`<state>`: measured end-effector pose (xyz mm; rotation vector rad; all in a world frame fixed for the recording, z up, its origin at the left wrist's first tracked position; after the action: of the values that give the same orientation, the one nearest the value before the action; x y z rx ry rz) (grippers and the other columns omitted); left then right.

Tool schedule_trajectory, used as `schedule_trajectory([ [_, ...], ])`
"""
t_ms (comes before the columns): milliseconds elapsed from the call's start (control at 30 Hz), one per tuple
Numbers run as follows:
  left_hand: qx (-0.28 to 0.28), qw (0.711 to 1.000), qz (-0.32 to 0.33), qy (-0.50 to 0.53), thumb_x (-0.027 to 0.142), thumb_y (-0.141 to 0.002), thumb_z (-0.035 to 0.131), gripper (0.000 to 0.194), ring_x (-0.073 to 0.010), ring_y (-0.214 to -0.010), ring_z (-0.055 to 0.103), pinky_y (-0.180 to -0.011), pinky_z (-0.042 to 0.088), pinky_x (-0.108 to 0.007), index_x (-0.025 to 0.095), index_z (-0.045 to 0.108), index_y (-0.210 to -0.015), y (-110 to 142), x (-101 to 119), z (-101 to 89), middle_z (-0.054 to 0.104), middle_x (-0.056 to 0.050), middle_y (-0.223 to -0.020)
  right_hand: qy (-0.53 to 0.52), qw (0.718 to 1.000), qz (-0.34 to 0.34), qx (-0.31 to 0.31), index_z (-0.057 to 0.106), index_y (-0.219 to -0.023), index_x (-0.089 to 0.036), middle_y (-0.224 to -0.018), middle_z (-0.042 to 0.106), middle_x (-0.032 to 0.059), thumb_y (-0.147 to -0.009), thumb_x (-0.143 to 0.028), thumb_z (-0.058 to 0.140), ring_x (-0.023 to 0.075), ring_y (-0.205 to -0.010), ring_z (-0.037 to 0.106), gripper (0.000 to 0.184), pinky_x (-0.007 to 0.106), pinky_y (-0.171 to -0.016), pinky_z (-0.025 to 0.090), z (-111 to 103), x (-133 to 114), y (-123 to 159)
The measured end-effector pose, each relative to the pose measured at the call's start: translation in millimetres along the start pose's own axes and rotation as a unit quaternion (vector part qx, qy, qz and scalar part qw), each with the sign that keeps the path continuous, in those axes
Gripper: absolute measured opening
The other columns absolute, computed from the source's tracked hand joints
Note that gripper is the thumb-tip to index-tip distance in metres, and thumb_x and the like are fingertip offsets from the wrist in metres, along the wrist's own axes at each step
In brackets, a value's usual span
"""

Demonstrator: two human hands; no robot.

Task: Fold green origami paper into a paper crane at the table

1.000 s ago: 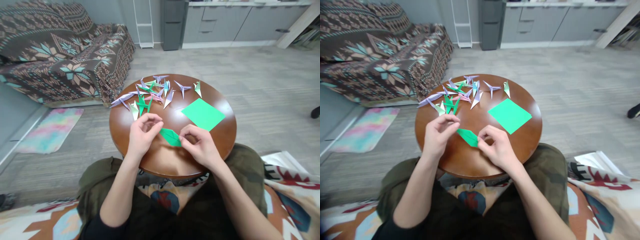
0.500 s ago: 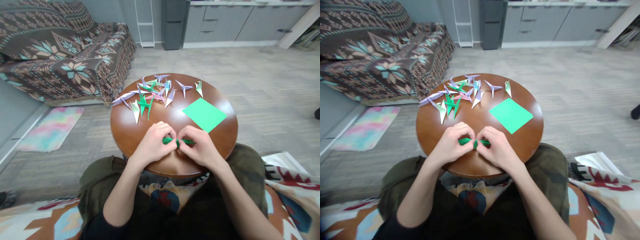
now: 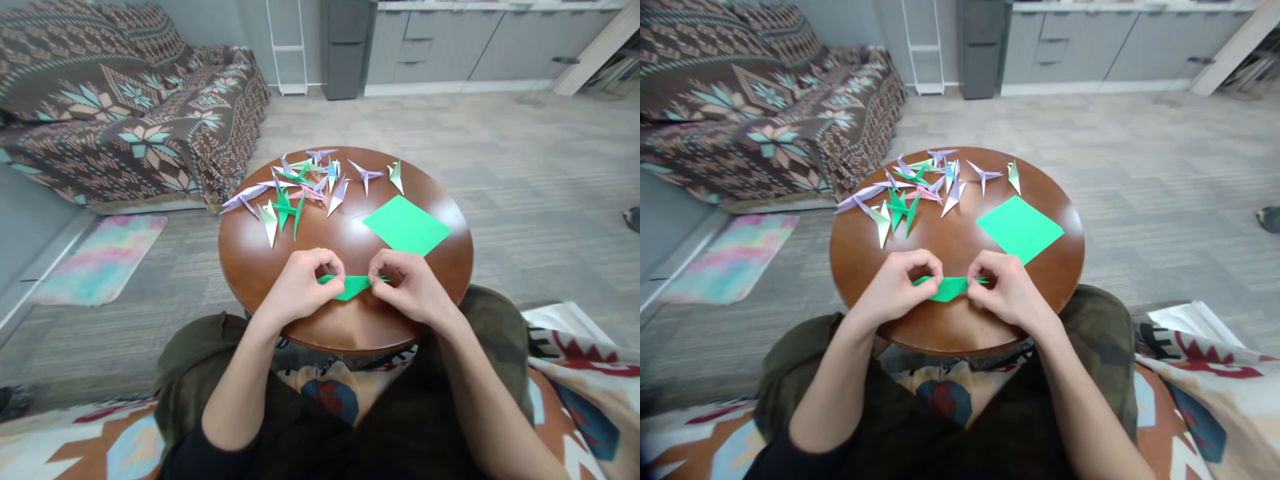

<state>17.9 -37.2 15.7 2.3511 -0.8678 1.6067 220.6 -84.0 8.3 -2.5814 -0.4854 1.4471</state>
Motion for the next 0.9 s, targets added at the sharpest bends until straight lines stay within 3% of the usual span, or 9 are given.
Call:
schedule_trajectory([
  [133, 0.001, 0.999, -0.036, 0.034, 0.012, -0.075, 0.065, 0.01, -0.0178, -0.07, 0.066, -0.07, 0.05, -0.029, 0.019, 0.071, -0.072, -1, -5, -0.9, 0.074, -0.002, -0.073, 0.004, 1.0, 0.029, 0.006, 0.063, -0.073, -0.022, -0.075, 0.068, 0.0003, -0.076, -0.009, 0.062, 0.0187, -0.072, 0.061, 0.013, 0.032, -0.069, 0.046, -11, 8, 1],
  [233, 0.014, 0.997, -0.053, 0.059, 0.013, -0.073, 0.065, 0.009, -0.0164, -0.068, 0.064, -0.068, 0.048, -0.027, 0.018, 0.071, -0.07, -3, -8, -3.9, 0.073, -0.002, -0.072, -0.015, 0.997, 0.044, 0.068, 0.066, -0.077, -0.022, -0.079, 0.069, 0.0007, -0.082, -0.012, 0.066, 0.019, -0.076, 0.063, 0.011, 0.031, -0.073, 0.05, -23, 16, 2],
  [300, 0.03, 0.995, -0.062, 0.077, 0.015, -0.073, 0.066, 0.006, -0.0148, -0.066, 0.062, -0.066, 0.046, -0.026, 0.017, 0.071, -0.071, -5, -8, -6.2, 0.071, -0.001, -0.07, -0.077, 0.991, 0.049, 0.097, 0.072, -0.092, -0.023, -0.091, 0.072, 0.0021, -0.088, -0.021, 0.072, 0.0197, -0.084, 0.067, 0.004, 0.032, -0.079, 0.054, -24, 19, 3],
  [400, 0.039, 0.992, -0.073, 0.1, 0.018, -0.075, 0.069, 0.004, -0.0124, -0.065, 0.059, -0.064, 0.044, -0.024, 0.016, 0.071, -0.073, -6, -6, -5.8, 0.069, 0.001, -0.069, -0.186, 0.979, 0.054, 0.059, 0.074, -0.106, -0.025, -0.104, 0.077, 0.003, -0.087, -0.032, 0.082, 0.0205, -0.09, 0.071, 0.022, 0.031, -0.079, 0.057, -11, 15, 1],
  [567, 0.02, 0.989, -0.081, 0.121, 0.019, -0.075, 0.069, 0.004, -0.0116, -0.064, 0.058, -0.063, 0.043, -0.024, 0.015, 0.07, -0.074, -5, -1, 2.8, 0.068, 0.001, -0.069, -0.177, 0.98, 0.04, 0.075, 0.074, -0.08, -0.024, -0.077, 0.073, -0.0004, -0.089, -0.031, 0.081, 0.0166, -0.071, 0.066, 0.013, 0.027, -0.063, 0.051, 6, 2, -2],
  [700, 0.018, 0.992, -0.08, 0.098, 0.017, -0.073, 0.067, 0.002, -0.0123, -0.062, 0.058, -0.06, 0.044, -0.024, 0.016, 0.069, -0.072, -5, -8, -5.5, 0.066, 0.001, -0.068, -0.16, 0.976, 0.051, 0.136, 0.076, -0.076, -0.023, -0.074, 0.072, -0.0004, -0.084, -0.028, 0.085, 0.0149, -0.066, 0.063, 0.013, 0.025, -0.057, 0.047, -8, 10, 1],
  [833, 0.116, 0.991, -0.048, 0.051, 0.018, -0.078, 0.069, 0.006, -0.0123, -0.065, 0.06, -0.064, 0.048, -0.024, 0.017, 0.066, -0.073, -5, -22, -22.0, 0.065, 0.001, -0.07, -0.238, 0.941, 0.062, 0.232, 0.077, -0.079, -0.022, -0.073, 0.071, -0.0021, -0.084, -0.03, 0.087, 0.0113, -0.061, 0.063, 0.013, 0.023, -0.057, 0.051, -26, 27, 3],
  [900, 0.153, 0.983, -0.012, 0.103, 0.02, -0.087, 0.066, 0.002, -0.0138, -0.075, 0.068, -0.075, 0.056, -0.027, 0.018, 0.067, -0.087, -4, -23, -16.1, 0.07, -0.001, -0.084, -0.299, 0.912, 0.076, 0.271, 0.076, -0.082, -0.022, -0.073, 0.07, -0.0035, -0.08, -0.03, 0.09, 0.0099, -0.056, 0.063, 0.016, 0.023, -0.058, 0.056, -25, 31, 2],
])
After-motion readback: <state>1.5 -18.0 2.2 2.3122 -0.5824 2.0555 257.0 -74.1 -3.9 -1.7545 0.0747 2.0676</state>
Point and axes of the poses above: each hand's wrist, its own y-axis away from the middle knuckle, its own z-axis out of the palm, x = y × z, the point moved 3 cm from there along -y, towards the middle knuckle
